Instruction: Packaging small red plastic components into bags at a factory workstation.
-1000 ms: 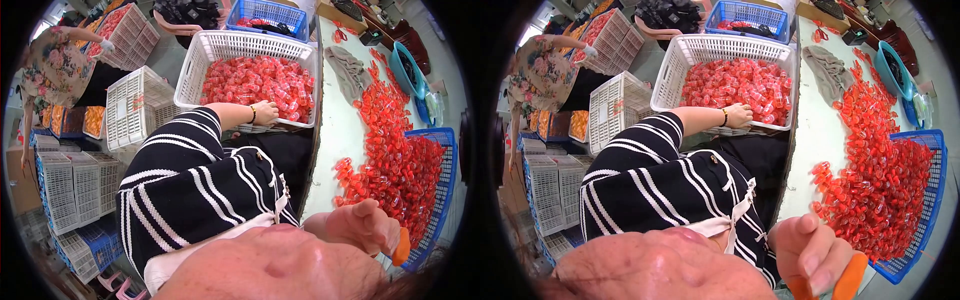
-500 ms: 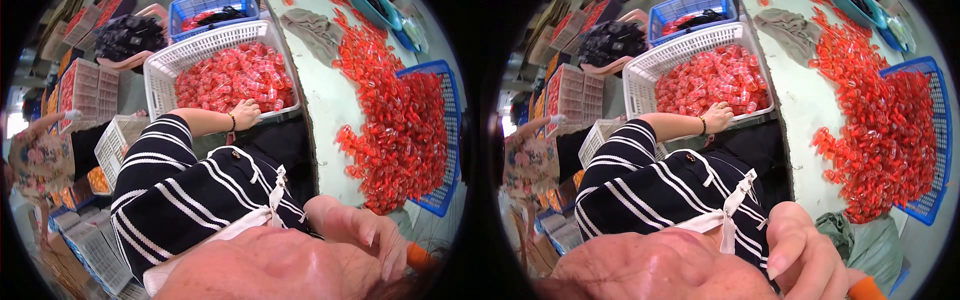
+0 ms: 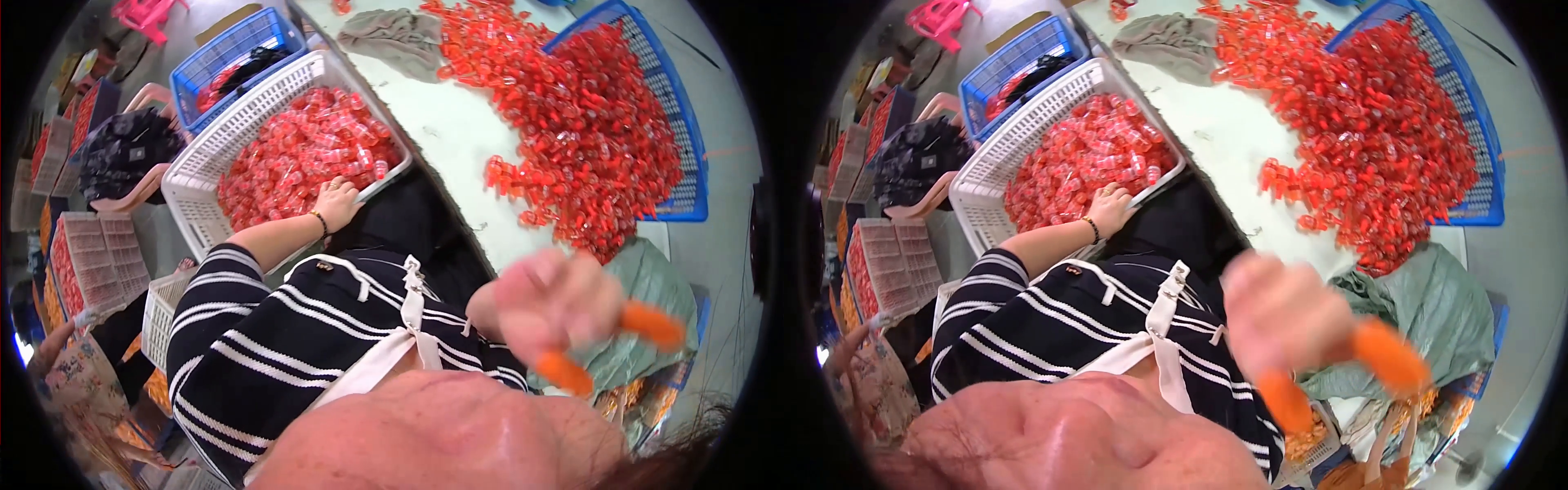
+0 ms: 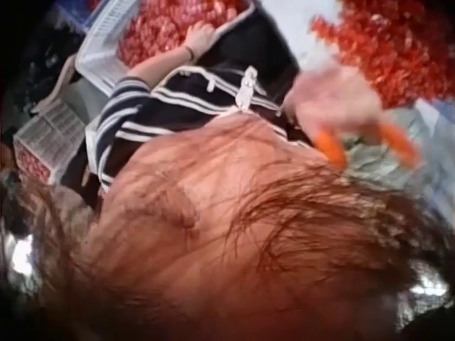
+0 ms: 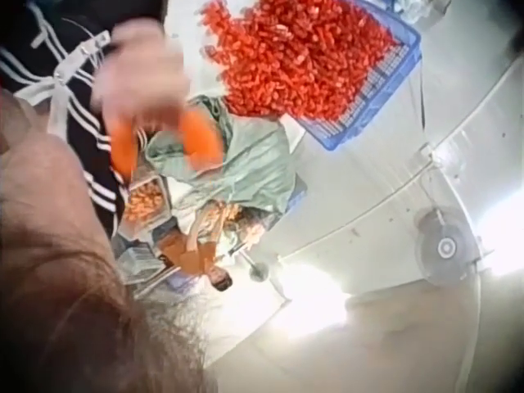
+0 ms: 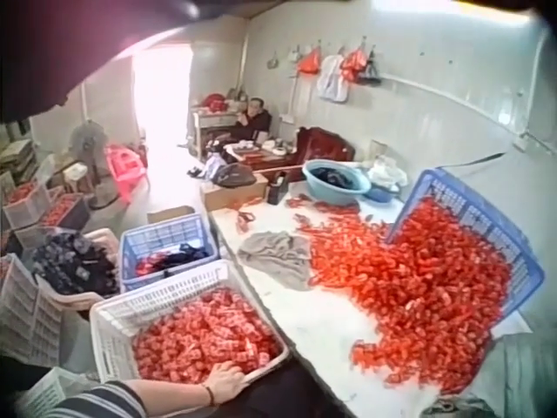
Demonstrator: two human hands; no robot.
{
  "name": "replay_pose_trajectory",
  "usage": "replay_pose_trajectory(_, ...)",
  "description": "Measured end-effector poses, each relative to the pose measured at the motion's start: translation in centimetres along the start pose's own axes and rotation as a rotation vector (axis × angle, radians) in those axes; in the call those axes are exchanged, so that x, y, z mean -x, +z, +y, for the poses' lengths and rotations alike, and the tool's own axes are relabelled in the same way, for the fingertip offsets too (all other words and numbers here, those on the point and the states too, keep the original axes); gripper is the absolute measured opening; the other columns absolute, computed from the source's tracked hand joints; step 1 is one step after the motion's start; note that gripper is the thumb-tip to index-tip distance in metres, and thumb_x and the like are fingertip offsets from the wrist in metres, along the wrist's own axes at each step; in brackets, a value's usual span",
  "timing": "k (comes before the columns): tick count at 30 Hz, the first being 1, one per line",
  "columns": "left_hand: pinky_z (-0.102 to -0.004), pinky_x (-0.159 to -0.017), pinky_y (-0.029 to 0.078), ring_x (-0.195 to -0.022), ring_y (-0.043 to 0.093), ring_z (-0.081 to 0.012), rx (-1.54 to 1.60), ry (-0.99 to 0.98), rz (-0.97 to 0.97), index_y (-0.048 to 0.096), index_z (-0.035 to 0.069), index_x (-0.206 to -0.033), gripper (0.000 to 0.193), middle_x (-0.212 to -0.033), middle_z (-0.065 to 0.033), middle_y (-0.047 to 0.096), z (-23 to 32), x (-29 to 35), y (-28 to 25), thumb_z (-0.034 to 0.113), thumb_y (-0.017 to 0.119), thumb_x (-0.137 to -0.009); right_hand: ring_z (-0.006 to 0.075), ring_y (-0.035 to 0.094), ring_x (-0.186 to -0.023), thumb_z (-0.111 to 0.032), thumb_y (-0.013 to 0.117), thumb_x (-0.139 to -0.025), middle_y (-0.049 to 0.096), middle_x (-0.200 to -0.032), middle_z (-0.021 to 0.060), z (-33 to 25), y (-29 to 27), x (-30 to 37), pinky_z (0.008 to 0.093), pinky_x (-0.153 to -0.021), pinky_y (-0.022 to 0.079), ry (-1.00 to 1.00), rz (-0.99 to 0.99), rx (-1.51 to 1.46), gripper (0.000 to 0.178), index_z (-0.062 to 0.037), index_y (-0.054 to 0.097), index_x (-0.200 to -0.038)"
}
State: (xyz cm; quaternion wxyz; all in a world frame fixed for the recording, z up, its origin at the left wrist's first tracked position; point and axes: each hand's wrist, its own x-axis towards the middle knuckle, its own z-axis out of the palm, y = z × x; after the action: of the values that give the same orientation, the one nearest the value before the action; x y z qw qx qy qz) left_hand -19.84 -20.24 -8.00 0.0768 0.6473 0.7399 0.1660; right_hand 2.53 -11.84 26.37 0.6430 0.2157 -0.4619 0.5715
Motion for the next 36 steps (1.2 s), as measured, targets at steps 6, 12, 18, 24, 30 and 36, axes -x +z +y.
replay_pose_trajectory(6, -0.0444, -0.087, 0.04, -0.109, 0.051, -0.0278, -0.053, -0.037, -0.038, 0.062, 0.007, -0.089, 0.026, -0.099, -0.0074, 0.061, 0.7, 0.0, -0.6, 0.032, 0.061, -0.084, 0.0132, 0.059, -0.087, -0.009, 0.055, -0.092, 0.061, -0.099, 0.0102, 6.3, -9.2, 6.4, 0.0248, -0.082, 0.044, 0.745, -0.06, 0.512, 0.049, -0.0009, 0.038, -0.137)
replay_pose_trajectory(12, -0.044, -0.086, 0.041, -0.105, 0.052, -0.0274, -0.104, -0.012, 0.006, 0.062, 0.007, -0.086, 0.028, -0.093, -0.008, 0.061, 0.4, -0.1, -0.3, 0.034, 0.06, -0.084, 0.0172, 0.06, -0.087, -0.004, 0.062, -0.087, 0.062, -0.098, 0.008, 6.8, -16.8, 13.7, 0.0259, -0.078, 0.046, 0.995, -0.196, 0.927, 0.043, -0.0054, 0.049, -0.128)
replay_pose_trajectory(18, -0.0446, -0.085, 0.041, -0.104, 0.053, -0.027, -0.159, -0.066, 0.037, 0.063, 0.007, -0.085, 0.031, -0.093, -0.0084, 0.061, 0.1, 0.3, -0.6, 0.037, 0.059, -0.084, 0.0289, 0.06, -0.092, -0.006, 0.065, -0.082, 0.062, -0.101, 0.0137, 8.0, -22.6, 16.0, 0.0357, -0.081, 0.047, 0.663, -0.473, 1.335, 0.045, -0.0062, 0.052, -0.125)
replay_pose_trajectory(24, -0.042, -0.084, 0.041, -0.1, 0.054, -0.0254, -0.192, -0.038, -0.008, 0.064, 0.009, -0.086, 0.033, -0.093, -0.0077, 0.061, 0.3, -0.3, -0.5, 0.041, 0.058, -0.084, 0.0367, 0.053, -0.101, -0.009, 0.062, -0.082, 0.058, -0.112, 0.0179, 7.5, -24.6, 18.1, 0.044, -0.089, 0.041, 0.424, -0.721, 1.468, 0.046, -0.0006, 0.05, -0.126)
replay_pose_trajectory(30, -0.0408, -0.082, 0.04, -0.101, 0.054, -0.0245, -0.166, -0.077, 0.02, 0.064, 0.009, -0.086, 0.031, -0.093, -0.0062, 0.061, 0.0, 1.0, 0.7, 0.04, 0.057, -0.084, 0.0362, 0.052, -0.105, -0.013, 0.062, -0.083, 0.057, -0.116, 0.0175, 7.5, -23.7, 18.1, 0.043, -0.093, 0.039, 0.486, -0.771, 1.451, 0.048, -0.0001, 0.049, -0.127)
replay_pose_trajectory(36, -0.0395, -0.081, 0.041, -0.102, 0.054, -0.0241, -0.158, -0.107, -0.008, 0.065, 0.009, -0.087, 0.033, -0.093, -0.0057, 0.062, 0.4, 1.1, 0.2, 0.04, 0.056, -0.086, 0.0359, 0.051, -0.106, -0.016, 0.062, -0.084, 0.057, -0.117, 0.0169, 7.5, -23.5, 18.0, 0.0431, -0.094, 0.038, 0.509, -0.784, 1.466, 0.047, 0.0, 0.049, -0.126)
